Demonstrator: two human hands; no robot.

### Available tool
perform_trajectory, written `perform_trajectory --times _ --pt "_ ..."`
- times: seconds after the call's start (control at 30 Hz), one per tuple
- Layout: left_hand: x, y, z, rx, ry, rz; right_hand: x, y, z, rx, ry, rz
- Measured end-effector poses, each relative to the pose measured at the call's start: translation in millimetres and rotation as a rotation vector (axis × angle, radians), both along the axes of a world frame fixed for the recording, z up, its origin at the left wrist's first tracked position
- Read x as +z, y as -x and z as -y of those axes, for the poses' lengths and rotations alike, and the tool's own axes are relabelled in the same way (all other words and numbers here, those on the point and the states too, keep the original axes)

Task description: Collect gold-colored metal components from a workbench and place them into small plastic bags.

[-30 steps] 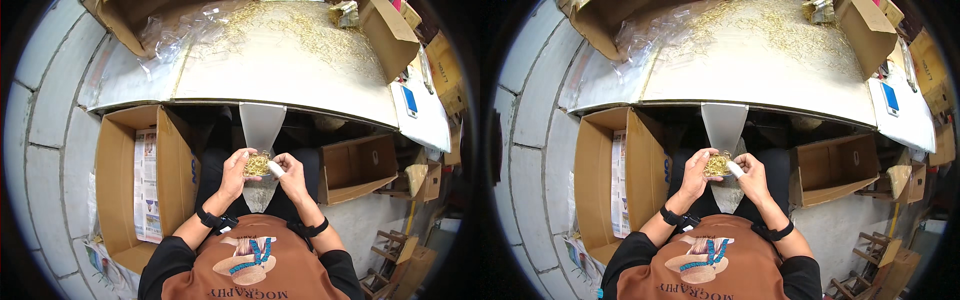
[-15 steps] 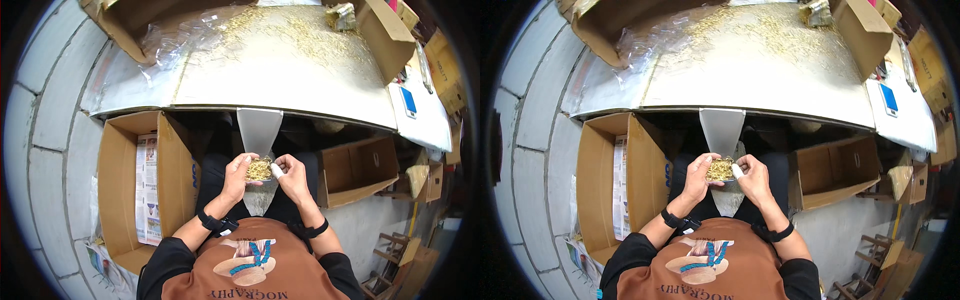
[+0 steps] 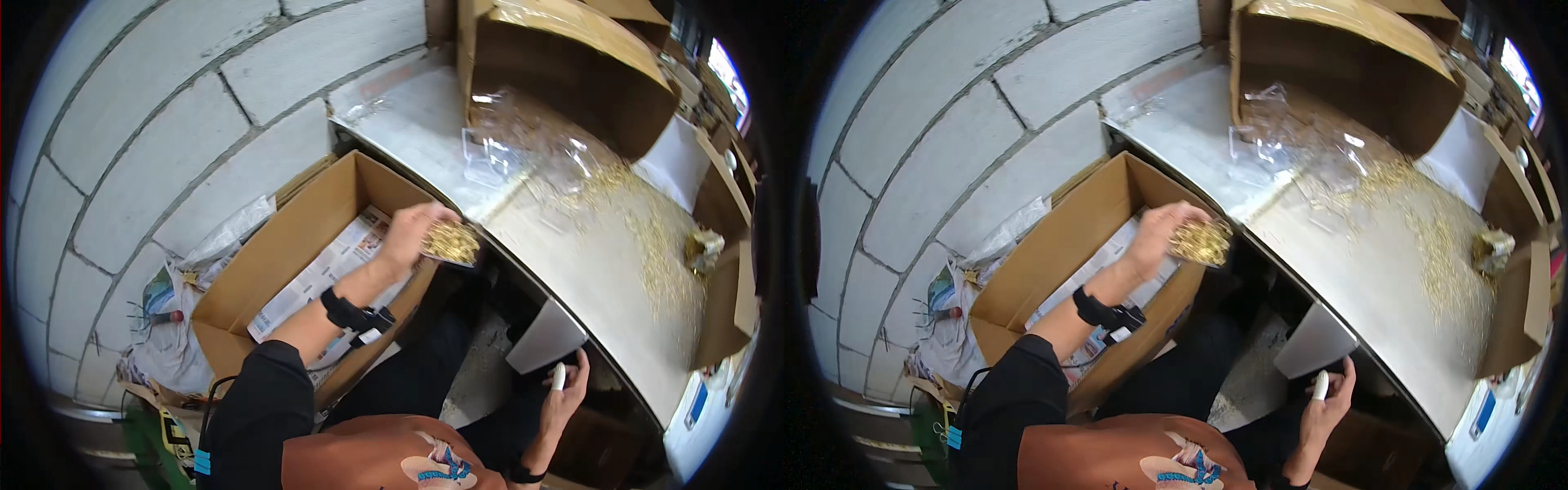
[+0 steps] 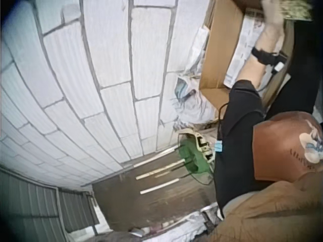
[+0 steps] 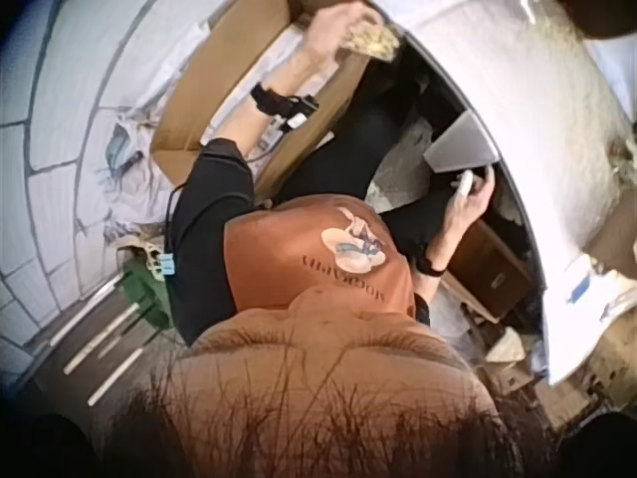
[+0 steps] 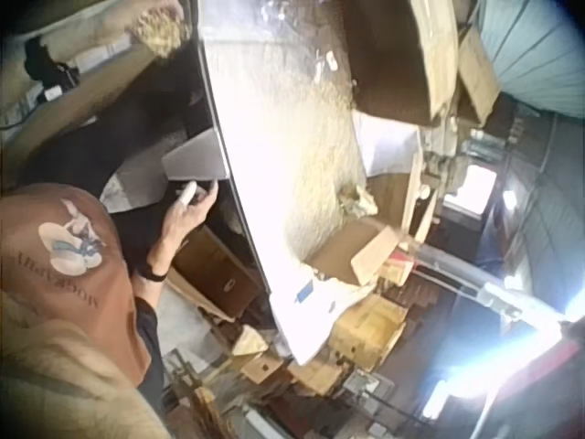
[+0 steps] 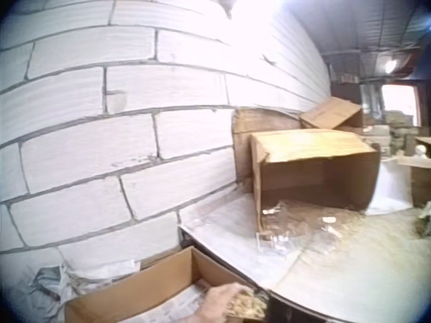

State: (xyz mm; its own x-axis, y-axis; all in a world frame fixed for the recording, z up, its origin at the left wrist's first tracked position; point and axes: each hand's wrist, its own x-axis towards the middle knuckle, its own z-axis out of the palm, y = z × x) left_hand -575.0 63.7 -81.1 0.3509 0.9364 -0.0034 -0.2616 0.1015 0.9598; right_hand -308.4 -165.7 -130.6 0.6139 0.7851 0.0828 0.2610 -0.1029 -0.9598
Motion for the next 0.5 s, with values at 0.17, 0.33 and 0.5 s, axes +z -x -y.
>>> perform_trajectory --times 0.17,0.33,0.5 --pt "-69.8 81.6 -53.9 0.298 0.089 -0.122 -18.9 -5.6 -1.8 0.012 0.168 0.048" --pt "-205.9 107.1 -85.3 0.514 0.268 -0.384 -12.7 15.0 -29.7 0.06 0.267 0.125" --pt "-278.1 79.2 -98.1 0.594 0.415 -0.358 -9.0 26.3 -59.1 0.175 0.332 0.376"
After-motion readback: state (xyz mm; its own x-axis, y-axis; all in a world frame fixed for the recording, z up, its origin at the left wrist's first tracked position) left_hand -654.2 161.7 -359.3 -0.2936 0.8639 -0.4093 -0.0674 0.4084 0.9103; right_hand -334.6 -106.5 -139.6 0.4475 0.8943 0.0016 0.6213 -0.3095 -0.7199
